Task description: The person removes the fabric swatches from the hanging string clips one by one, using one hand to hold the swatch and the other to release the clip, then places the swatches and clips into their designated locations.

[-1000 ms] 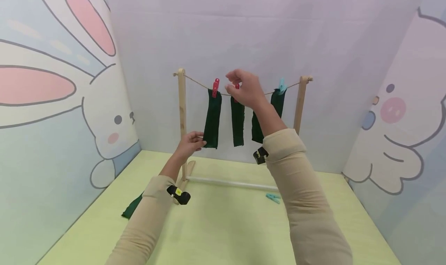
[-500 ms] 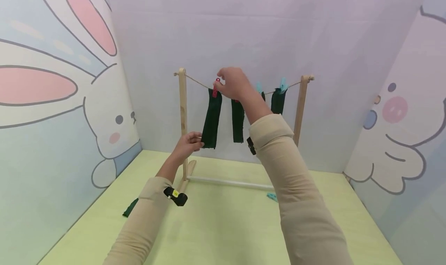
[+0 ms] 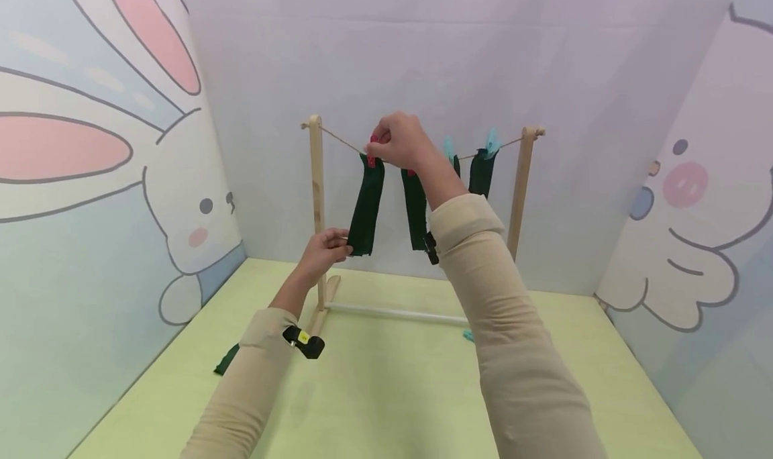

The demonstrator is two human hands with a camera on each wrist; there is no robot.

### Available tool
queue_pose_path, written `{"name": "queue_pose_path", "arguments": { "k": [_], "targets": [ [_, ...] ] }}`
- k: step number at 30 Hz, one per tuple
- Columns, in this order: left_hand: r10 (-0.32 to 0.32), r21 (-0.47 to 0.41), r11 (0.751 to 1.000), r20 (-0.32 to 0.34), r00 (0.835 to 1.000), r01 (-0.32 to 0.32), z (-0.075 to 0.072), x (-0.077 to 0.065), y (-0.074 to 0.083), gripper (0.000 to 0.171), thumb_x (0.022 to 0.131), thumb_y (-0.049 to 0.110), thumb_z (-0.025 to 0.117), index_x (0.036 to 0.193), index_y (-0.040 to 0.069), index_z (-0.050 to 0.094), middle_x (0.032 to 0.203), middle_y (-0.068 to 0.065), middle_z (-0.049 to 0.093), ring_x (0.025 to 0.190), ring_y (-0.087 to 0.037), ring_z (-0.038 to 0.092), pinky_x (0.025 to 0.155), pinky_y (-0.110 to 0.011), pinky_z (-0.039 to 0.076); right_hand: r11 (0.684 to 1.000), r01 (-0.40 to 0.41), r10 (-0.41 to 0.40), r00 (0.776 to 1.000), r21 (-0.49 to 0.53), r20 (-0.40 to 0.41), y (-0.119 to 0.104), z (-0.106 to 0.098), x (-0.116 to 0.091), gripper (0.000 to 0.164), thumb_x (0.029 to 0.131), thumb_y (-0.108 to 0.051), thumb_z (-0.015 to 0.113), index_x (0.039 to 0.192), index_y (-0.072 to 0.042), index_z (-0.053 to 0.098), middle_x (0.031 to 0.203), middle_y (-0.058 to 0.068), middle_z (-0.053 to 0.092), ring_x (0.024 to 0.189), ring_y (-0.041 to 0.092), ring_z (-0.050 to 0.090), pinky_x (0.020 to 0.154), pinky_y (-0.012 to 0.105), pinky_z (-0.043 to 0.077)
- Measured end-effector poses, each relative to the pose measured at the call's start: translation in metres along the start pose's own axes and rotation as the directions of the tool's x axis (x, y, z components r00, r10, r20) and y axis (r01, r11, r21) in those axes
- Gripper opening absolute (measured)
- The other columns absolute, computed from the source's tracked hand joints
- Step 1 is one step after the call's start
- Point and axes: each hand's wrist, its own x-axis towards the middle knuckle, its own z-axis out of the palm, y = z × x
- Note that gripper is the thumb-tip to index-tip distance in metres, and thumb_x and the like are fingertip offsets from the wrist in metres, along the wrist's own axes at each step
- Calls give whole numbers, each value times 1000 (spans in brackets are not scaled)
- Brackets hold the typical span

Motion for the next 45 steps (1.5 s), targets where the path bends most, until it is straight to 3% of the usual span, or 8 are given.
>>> {"name": "queue_pose_path", "arguments": {
  "k": [12, 19, 29, 38, 45],
  "targets": [
    [17, -32, 999, -11, 1000, -17, -3, -5, -1, 27, 85, -7, 60, 112, -5, 59, 91, -15, 65, 80, -24, 63, 73, -28, 49, 996, 80, -77, 993, 33, -94, 1, 0, -6, 25, 88, -21, 67, 97, 2, 69, 87, 13, 64, 76, 22, 55, 69, 33, 45],
    [23, -75, 997, -1, 1000, -23, -8, -8, -1, 28, 85, -6, 61, 113, -8, 58, 92, -14, 64, 81, -22, 62, 74, -26, 48, 994, 81, -68, 981, 68, -181, 3, 0, -10, 22, 88, -18, 66, 96, 1, 71, 86, 14, 66, 73, 21, 55, 63, 29, 43],
    [54, -81, 995, 18, 998, -52, -9, -14, 4, 23, 85, -8, 60, 108, -9, 61, 90, -10, 64, 80, -17, 59, 77, -29, 48, 992, 98, -66, 946, 84, -319, 6, 4, -9, 21, 89, -17, 65, 92, 3, 72, 83, 15, 67, 70, 22, 57, 59, 25, 42],
    [75, -75, 995, 78, 994, -70, -11, -17, 0, 20, 87, -6, 59, 106, -8, 64, 88, -8, 66, 88, -36, 58, 80, -35, 48, 990, 55, -3, 929, 131, -370, 8, -1, -15, 22, 87, -19, 68, 92, 2, 72, 83, 13, 67, 71, 20, 58, 61, 22, 43],
    [59, -80, 995, 93, 994, -51, -15, -26, -1, 24, 88, -5, 58, 111, -10, 61, 91, -12, 64, 80, -19, 60, 79, -38, 49, 986, 111, -52, 914, 123, -403, 17, -2, -28, 31, 82, -21, 73, 99, 4, 69, 91, 14, 68, 78, 21, 62, 70, 18, 47]
  ]
}}
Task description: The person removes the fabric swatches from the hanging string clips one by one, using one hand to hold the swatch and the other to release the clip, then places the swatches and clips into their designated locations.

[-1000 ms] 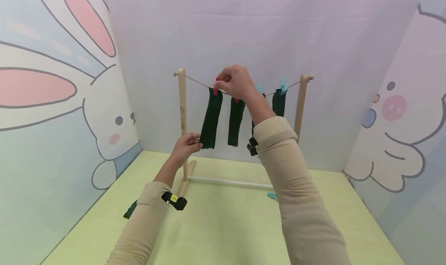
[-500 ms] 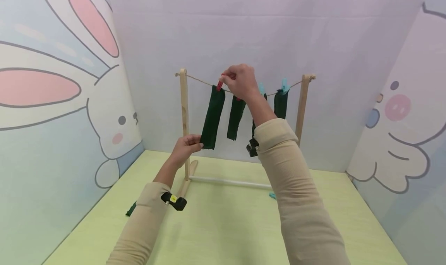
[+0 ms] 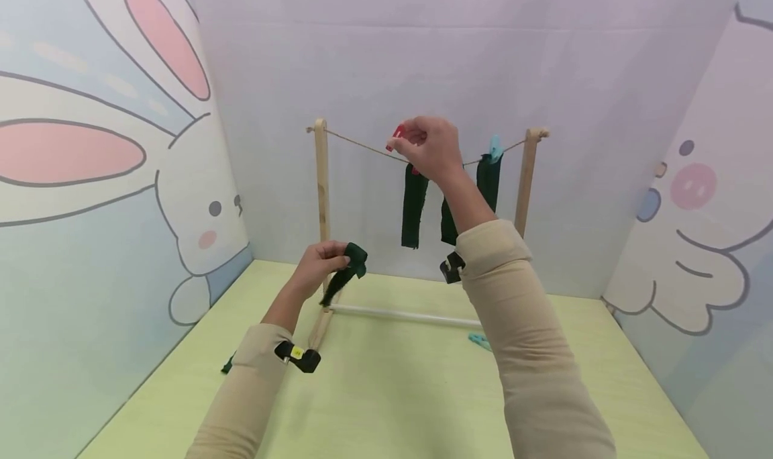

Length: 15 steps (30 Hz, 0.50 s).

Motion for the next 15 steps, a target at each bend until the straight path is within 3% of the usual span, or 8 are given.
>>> {"name": "queue_pose_path", "arguments": {
  "k": [3, 7, 15],
  "targets": [
    [-1, -14, 1000, 0, 1000, 1, -3, -5, -1, 25, 87, -6, 57, 112, -10, 61, 92, -12, 64, 83, -19, 60, 82, -42, 48, 999, -6, 7, 1000, 34, -27, 1, -4, -7, 33, 82, -21, 73, 103, 4, 68, 94, 14, 68, 80, 21, 62, 73, 19, 47],
    [-24, -32, 999, -31, 999, 23, -5, -12, -3, 26, 86, -6, 57, 112, -10, 60, 89, -8, 64, 82, -16, 60, 80, -37, 49, 994, -25, 31, 998, 103, -58, 1, -9, -20, 32, 82, -18, 73, 105, 4, 67, 94, 15, 67, 77, 16, 61, 73, 18, 47],
    [-96, -76, 993, -55, 994, 91, -6, -35, 1, 28, 87, -4, 58, 114, -11, 58, 90, -7, 62, 80, -15, 60, 76, -31, 50, 991, -9, 15, 999, 133, -41, 2, -14, -51, 30, 83, -2, 69, 109, 10, 62, 93, 21, 66, 76, 9, 58, 71, 16, 45]
  ]
}}
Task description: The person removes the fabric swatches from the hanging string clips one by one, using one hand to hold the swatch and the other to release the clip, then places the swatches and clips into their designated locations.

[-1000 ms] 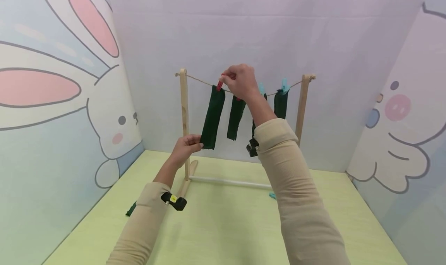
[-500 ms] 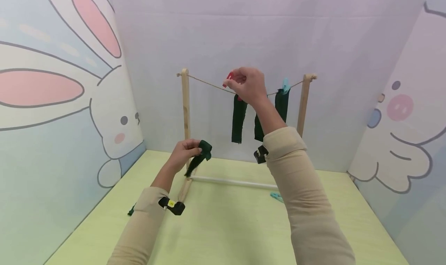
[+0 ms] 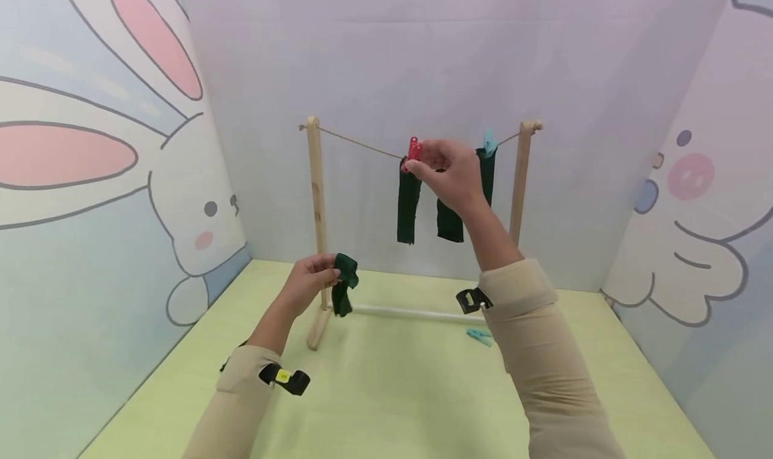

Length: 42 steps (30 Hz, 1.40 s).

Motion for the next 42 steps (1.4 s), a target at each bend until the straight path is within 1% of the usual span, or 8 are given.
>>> {"name": "queue_pose_path", "arguments": {
  "k": [4, 7, 12, 17, 21, 29, 37, 42],
  "targets": [
    [-41, 4, 999, -11, 999, 41, 0, -11, 0, 31, 88, -4, 57, 118, -10, 55, 94, -9, 62, 82, -15, 61, 77, -33, 49, 999, -20, 20, 1000, 33, 2, 4, -3, -16, 30, 84, -3, 68, 111, 7, 62, 92, 20, 66, 75, 4, 57, 70, 15, 45],
    [-76, -3, 997, -40, 996, 76, -1, -17, -2, 34, 88, -4, 56, 122, -9, 53, 95, -8, 62, 81, -13, 60, 78, -34, 49, 998, -25, 25, 1000, 59, 1, 6, -5, -26, 31, 85, -7, 68, 113, 3, 63, 90, 15, 66, 75, 5, 58, 70, 16, 46],
    [-102, -27, 995, -87, 991, 100, -2, -21, -8, 35, 89, -5, 54, 124, -9, 53, 95, -8, 61, 80, -12, 59, 75, -28, 49, 997, -27, 27, 1000, 79, 3, 11, -7, -41, 31, 86, -10, 68, 115, -1, 64, 86, 10, 64, 74, 9, 56, 65, 17, 46],
    [-122, -56, 992, -115, 986, 116, 0, -28, -13, 31, 90, -5, 53, 120, -11, 54, 96, -10, 62, 78, -13, 59, 71, -24, 49, 995, -48, 46, 999, 88, 30, 19, -8, -59, 29, 86, -9, 67, 113, 0, 64, 87, 12, 65, 76, 8, 58, 64, 16, 47],
    [-137, -72, 989, -148, 979, 128, 2, -36, -18, 28, 91, -5, 52, 118, -11, 55, 99, -12, 61, 76, -14, 58, 70, -24, 49, 992, -74, 71, 997, 98, 27, 27, -9, -73, 28, 86, -8, 68, 111, 3, 64, 87, 13, 66, 77, 8, 59, 66, 17, 48],
    [-123, -67, 991, -145, 982, 114, 3, -46, -20, 28, 91, -7, 52, 118, -13, 54, 108, -17, 59, 85, -15, 60, 75, -27, 50, 990, -96, 92, 995, 108, 43, 40, -13, -97, 27, 84, -3, 69, 109, 5, 64, 86, 14, 66, 73, 10, 57, 62, 18, 46],
    [-79, -74, 995, -164, 983, 68, -2, -53, -18, 27, 90, -7, 51, 116, -15, 54, 103, -17, 60, 86, -16, 61, 75, -26, 50, 984, -152, 145, 986, 95, 81, 49, -15, -118, 29, 84, -4, 69, 110, 5, 63, 88, 13, 65, 76, 10, 57, 63, 17, 46],
    [-78, -78, 995, -178, 981, 65, -6, -59, -19, 27, 91, -6, 51, 117, -15, 54, 103, -16, 61, 86, -16, 62, 76, -28, 50, 979, -185, 177, 979, 85, 99, 55, -16, -135, 30, 84, -5, 69, 111, 4, 63, 89, 12, 65, 77, 11, 56, 63, 18, 47]
  ]
}}
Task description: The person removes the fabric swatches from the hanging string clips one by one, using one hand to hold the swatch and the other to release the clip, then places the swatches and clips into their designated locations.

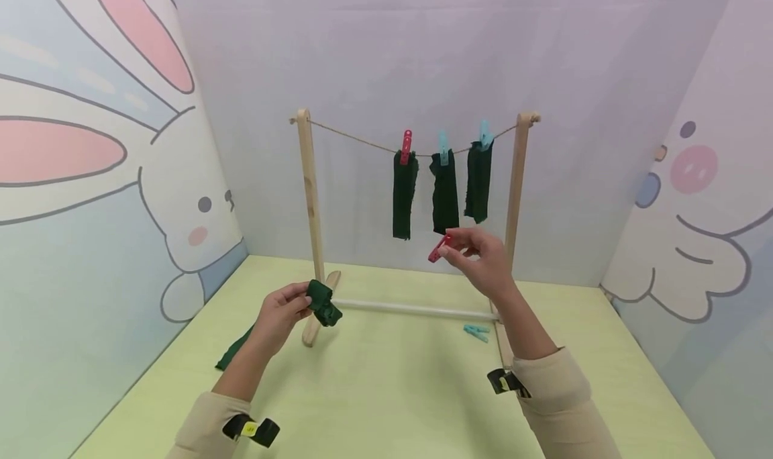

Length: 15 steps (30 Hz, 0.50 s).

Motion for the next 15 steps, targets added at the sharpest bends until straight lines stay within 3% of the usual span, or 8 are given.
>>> {"name": "queue_pose_path", "arguments": {
  "k": [7, 15],
  "targets": [
    [9, 6, 1000, -20, 1000, -9, -11, -1, 2, 27, 92, -5, 51, 117, -14, 54, 102, -16, 61, 85, -16, 61, 78, -30, 50, 998, -63, 63, 998, -7, 19, 3, -2, -22, 27, 84, 0, 67, 109, 7, 62, 90, 16, 65, 74, 11, 58, 64, 16, 48],
    [14, 29, 999, -49, 999, -13, -22, 1, 0, 27, 92, -4, 51, 117, -13, 54, 99, -13, 62, 85, -15, 62, 78, -29, 50, 990, -141, 140, 989, 27, 38, 36, -6, -42, 29, 85, -3, 68, 111, 6, 61, 90, 15, 65, 74, 10, 61, 64, 18, 50]
  ]
}}
